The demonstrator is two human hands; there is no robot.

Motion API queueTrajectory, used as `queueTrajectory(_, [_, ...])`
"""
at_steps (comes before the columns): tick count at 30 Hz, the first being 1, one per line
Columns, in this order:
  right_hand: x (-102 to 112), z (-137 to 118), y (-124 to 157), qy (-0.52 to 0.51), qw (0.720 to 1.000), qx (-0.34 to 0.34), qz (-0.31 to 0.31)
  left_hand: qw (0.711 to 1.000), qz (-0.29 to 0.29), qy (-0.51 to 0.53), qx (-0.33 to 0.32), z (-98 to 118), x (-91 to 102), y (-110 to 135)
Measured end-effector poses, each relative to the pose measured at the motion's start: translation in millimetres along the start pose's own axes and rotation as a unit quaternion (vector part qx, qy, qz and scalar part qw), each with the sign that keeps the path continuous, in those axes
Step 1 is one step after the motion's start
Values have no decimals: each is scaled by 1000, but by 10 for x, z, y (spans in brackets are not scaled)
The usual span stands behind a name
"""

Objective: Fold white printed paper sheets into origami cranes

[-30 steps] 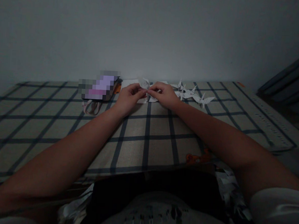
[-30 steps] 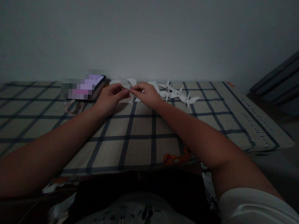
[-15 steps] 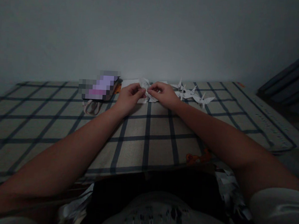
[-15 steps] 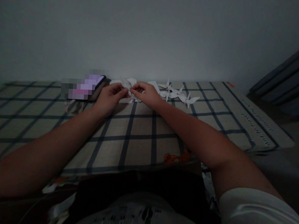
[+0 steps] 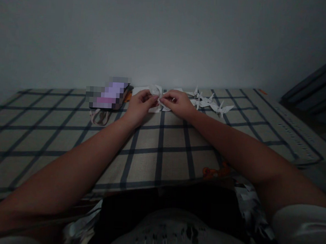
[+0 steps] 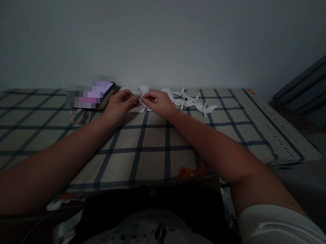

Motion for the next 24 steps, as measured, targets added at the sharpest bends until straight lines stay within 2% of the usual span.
queueTrajectory(5, [-15,-30,10,27,1000,12,9,999,36,31,3,-27,-15,-5])
queueTrajectory(12, [11,-47,6,32,998,-26,50,996,52,26,-65,-144,17,-57])
queueTrajectory(17, [-14,-65,-11,45,998,-16,32,995,49,7,-88,-158,23,-59])
queueTrajectory(20, [-32,-51,-12,24,999,-33,19,993,40,-14,-110,-157,32,-60])
queueTrajectory(24, [-38,-28,3,6,999,-54,4,993,37,-29,-109,-177,73,-84])
Point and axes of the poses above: each hand's wrist, its own y-axis away from the middle knuckle, its own x-axis out of the back of the hand, z = x × y, the point moved 1 cm from there along -y, towards the middle knuckle, and after that the axes turned 10 degrees about -x, right-handed, at the moved point
